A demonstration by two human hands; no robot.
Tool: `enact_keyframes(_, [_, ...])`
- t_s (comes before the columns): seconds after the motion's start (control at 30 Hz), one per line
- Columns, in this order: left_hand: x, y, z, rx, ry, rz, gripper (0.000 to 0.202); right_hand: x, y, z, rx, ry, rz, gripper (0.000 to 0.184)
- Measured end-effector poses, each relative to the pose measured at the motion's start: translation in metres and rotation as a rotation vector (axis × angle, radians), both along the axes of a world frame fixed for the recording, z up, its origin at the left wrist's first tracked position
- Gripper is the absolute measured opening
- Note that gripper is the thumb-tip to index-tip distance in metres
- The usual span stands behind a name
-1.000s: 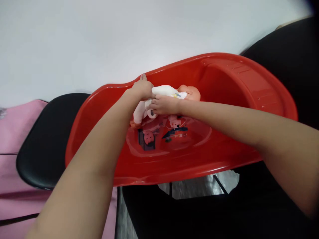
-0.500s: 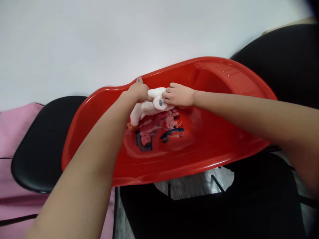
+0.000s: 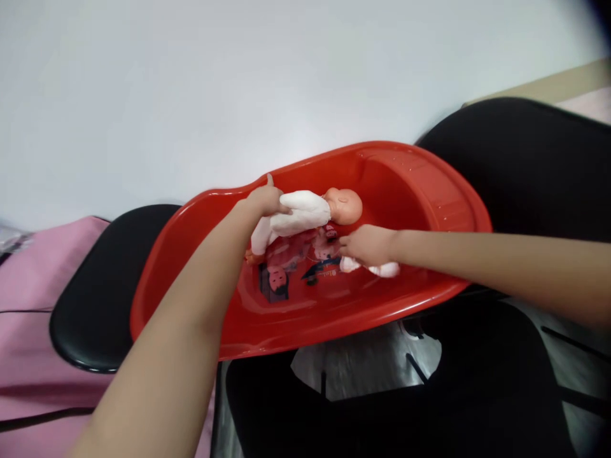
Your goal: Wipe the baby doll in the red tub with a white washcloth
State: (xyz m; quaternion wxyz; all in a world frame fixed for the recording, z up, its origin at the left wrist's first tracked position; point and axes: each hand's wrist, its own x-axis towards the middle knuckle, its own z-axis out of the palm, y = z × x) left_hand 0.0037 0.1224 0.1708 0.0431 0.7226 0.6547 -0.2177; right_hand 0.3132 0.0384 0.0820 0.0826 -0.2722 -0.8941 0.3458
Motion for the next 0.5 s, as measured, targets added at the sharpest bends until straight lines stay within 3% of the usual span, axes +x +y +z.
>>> enact_keyframes(0.1, [0.000, -0.013, -0.001, 0.024, -0.009, -0.013, 0.075, 0.030, -0.047, 0.040, -0.246, -0.072, -0.024, 0.013])
enact_keyframes(0.2, [0.006, -0.033, -0.004, 0.101, -0.010, -0.043, 0.071, 0.050, -0.074, 0.061, -0.442, -0.056, -0.121, 0.016])
enact_keyframes(0.37, [0.017, -0.078, -0.020, 0.177, -0.029, -0.096, 0.053, 0.039, -0.086, 0.067, -0.442, 0.197, -0.323, 0.015])
enact_keyframes(0.5, [0.027, -0.125, -0.028, 0.178, -0.128, -0.049, 0.053, 0.002, -0.095, 0.069, -0.776, 0.509, -0.493, 0.026])
